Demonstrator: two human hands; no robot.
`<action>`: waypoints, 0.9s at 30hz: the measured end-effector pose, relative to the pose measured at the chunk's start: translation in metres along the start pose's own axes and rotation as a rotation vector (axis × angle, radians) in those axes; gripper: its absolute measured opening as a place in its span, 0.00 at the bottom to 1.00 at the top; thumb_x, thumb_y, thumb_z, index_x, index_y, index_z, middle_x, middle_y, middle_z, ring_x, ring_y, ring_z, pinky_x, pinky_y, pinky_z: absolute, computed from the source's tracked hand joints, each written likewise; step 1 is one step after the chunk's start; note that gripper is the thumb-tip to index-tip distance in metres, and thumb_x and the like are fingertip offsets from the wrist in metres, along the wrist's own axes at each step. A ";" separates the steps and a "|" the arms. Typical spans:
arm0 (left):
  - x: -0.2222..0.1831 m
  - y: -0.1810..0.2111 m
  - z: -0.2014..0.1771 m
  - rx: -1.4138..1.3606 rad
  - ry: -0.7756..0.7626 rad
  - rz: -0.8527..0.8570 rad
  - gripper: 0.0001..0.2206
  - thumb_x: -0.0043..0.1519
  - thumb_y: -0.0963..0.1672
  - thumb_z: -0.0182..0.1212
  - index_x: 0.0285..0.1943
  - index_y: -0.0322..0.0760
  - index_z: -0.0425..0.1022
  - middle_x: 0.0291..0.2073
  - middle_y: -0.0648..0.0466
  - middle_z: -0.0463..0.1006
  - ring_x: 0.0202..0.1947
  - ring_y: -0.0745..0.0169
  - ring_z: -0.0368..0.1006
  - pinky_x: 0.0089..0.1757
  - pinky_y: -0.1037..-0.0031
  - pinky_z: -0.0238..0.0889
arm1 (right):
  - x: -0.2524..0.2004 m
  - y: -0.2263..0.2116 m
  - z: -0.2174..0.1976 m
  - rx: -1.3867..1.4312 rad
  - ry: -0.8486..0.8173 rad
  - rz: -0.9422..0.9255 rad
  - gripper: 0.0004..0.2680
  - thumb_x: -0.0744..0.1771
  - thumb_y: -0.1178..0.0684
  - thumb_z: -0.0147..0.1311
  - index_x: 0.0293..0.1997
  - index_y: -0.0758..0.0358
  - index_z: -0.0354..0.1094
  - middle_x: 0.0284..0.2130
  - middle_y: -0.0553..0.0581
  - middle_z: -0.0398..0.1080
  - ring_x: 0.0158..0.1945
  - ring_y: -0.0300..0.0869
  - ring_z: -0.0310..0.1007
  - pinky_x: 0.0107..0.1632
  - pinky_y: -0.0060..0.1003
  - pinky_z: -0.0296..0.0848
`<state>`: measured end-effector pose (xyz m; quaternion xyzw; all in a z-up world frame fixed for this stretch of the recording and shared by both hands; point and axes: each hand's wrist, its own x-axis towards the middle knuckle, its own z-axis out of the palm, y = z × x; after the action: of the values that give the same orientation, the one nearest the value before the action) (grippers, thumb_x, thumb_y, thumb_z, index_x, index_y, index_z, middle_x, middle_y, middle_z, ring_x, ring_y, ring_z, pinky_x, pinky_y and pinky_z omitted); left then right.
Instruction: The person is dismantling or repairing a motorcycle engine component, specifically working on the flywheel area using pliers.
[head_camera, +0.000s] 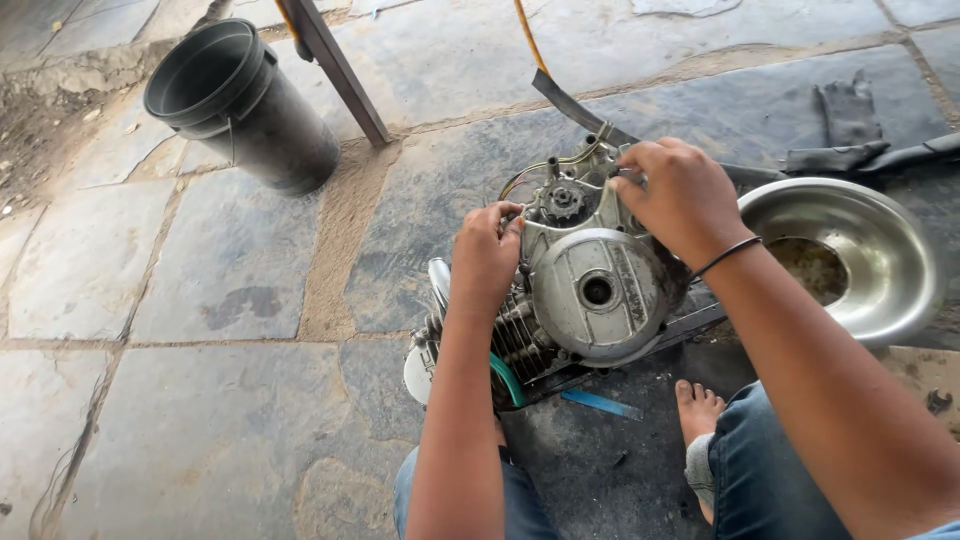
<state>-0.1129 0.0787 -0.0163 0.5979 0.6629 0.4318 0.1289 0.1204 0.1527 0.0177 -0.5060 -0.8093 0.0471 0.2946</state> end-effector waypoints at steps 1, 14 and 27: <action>0.001 0.001 0.001 -0.002 -0.005 0.001 0.09 0.62 0.43 0.63 0.49 0.36 0.81 0.34 0.46 0.76 0.34 0.52 0.73 0.40 0.64 0.66 | 0.001 0.000 0.000 -0.002 -0.001 0.005 0.07 0.67 0.49 0.63 0.42 0.59 0.78 0.38 0.59 0.76 0.48 0.55 0.75 0.51 0.50 0.72; 0.001 0.004 0.005 0.000 0.133 0.035 0.09 0.59 0.45 0.70 0.38 0.32 0.81 0.31 0.49 0.75 0.32 0.55 0.71 0.37 0.65 0.65 | 0.014 0.007 0.002 0.179 -0.028 -0.194 0.06 0.68 0.55 0.58 0.43 0.67 0.77 0.35 0.61 0.76 0.39 0.54 0.76 0.47 0.48 0.74; 0.002 0.025 -0.008 0.172 0.111 0.107 0.10 0.56 0.43 0.70 0.42 0.33 0.79 0.36 0.48 0.75 0.39 0.53 0.72 0.44 0.62 0.66 | 0.019 -0.003 -0.013 0.052 -0.019 -0.145 0.13 0.67 0.45 0.62 0.49 0.62 0.77 0.40 0.61 0.77 0.46 0.52 0.76 0.47 0.48 0.73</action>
<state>-0.1022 0.0747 0.0075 0.6165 0.6706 0.4122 0.0168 0.1189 0.1642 0.0378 -0.4378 -0.8451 0.0512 0.3026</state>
